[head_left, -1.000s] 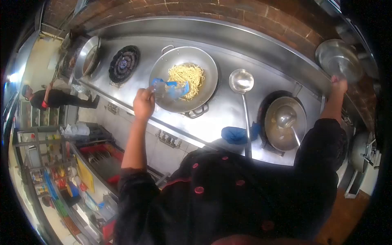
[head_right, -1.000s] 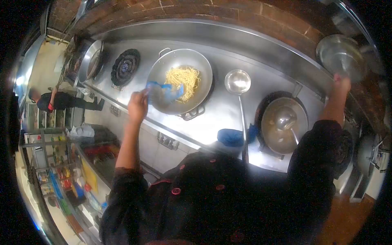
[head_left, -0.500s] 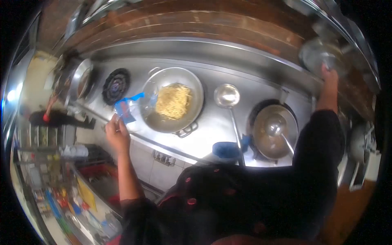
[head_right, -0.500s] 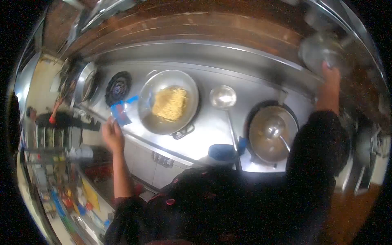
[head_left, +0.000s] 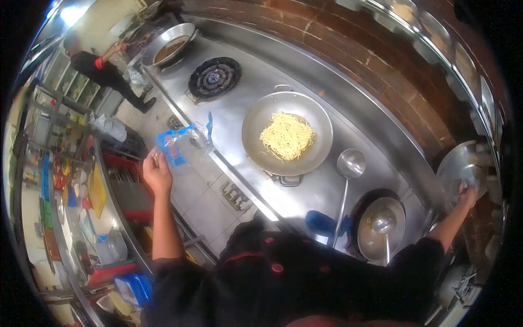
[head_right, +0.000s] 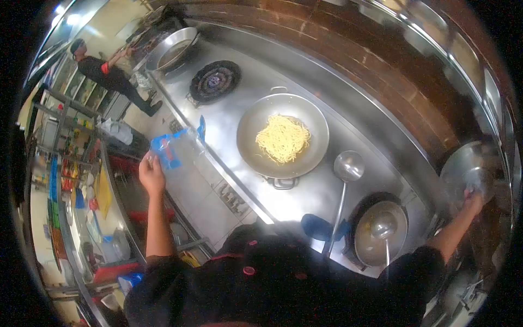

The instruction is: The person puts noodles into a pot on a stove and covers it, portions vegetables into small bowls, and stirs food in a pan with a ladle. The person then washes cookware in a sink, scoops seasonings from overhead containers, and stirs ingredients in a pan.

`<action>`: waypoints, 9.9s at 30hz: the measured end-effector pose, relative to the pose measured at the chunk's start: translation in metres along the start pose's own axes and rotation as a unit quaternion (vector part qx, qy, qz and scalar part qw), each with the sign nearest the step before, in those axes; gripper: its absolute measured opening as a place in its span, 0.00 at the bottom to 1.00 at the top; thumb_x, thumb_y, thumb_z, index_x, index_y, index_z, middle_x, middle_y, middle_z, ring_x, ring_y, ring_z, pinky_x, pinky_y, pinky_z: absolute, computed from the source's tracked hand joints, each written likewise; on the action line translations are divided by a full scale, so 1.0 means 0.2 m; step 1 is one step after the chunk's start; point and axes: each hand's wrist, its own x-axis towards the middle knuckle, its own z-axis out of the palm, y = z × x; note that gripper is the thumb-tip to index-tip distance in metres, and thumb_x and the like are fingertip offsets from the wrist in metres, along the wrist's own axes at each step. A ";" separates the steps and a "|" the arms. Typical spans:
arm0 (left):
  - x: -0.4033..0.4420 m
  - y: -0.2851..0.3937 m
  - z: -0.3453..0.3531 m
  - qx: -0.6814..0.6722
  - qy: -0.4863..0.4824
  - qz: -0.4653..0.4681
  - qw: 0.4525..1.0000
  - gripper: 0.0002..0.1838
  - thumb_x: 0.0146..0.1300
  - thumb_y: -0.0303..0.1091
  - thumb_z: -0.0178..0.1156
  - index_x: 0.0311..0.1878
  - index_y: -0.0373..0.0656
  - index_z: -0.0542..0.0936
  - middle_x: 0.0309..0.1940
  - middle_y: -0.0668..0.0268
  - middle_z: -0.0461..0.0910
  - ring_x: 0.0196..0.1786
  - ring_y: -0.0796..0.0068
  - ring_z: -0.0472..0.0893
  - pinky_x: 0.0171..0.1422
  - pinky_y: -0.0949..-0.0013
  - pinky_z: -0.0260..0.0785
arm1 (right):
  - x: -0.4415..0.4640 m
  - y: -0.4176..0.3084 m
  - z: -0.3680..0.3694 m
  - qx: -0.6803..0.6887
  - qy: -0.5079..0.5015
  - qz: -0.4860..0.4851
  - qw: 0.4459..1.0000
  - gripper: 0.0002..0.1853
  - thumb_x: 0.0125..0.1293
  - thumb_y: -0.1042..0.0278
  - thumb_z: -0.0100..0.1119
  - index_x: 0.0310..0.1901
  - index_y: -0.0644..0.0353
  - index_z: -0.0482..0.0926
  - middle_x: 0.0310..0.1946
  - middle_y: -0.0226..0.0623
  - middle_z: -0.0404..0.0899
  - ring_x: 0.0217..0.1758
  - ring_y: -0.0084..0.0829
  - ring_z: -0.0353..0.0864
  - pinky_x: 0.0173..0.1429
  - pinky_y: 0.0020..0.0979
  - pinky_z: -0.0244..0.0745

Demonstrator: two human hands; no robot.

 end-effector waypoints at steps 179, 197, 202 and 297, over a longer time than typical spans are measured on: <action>-4.70 1.05 -3.71 -0.335 0.013 0.750 -0.570 0.12 0.52 0.41 0.64 0.28 0.41 0.82 0.29 0.53 0.82 0.37 0.52 0.82 0.45 0.53 0.74 | -5.85 0.40 -2.58 0.230 0.909 0.255 0.236 0.30 0.67 0.40 0.54 0.43 0.68 0.82 0.23 0.38 0.79 0.22 0.28 0.75 0.28 0.31 0.70; -4.59 1.35 -4.04 -0.017 -0.359 0.719 -0.595 0.02 0.60 0.26 0.57 0.35 0.38 0.78 0.28 0.68 0.81 0.29 0.83 0.76 0.34 0.77 0.67 | -5.84 -0.03 -2.93 -0.150 0.913 0.166 0.342 0.15 0.66 0.65 0.60 0.48 0.67 0.81 0.41 0.46 0.82 0.43 0.32 0.82 0.50 0.31 0.75; -4.57 1.38 -4.01 0.025 -0.410 0.670 -0.618 0.02 0.60 0.25 0.58 0.36 0.39 0.77 0.32 0.67 0.82 0.30 0.83 0.76 0.35 0.78 0.67 | -5.73 -0.19 -3.36 -0.328 0.815 0.096 0.468 0.19 0.64 0.65 0.59 0.55 0.62 0.78 0.46 0.47 0.81 0.48 0.42 0.80 0.56 0.37 0.74; -3.82 0.55 -3.61 -0.288 -0.148 0.553 -0.767 0.10 0.55 0.35 0.59 0.26 0.37 0.77 0.25 0.51 0.77 0.31 0.46 0.77 0.36 0.49 0.67 | -5.92 -0.07 -2.79 -0.206 0.921 0.134 0.302 0.09 0.60 0.66 0.55 0.32 0.63 0.80 0.28 0.48 0.79 0.33 0.46 0.79 0.38 0.40 0.73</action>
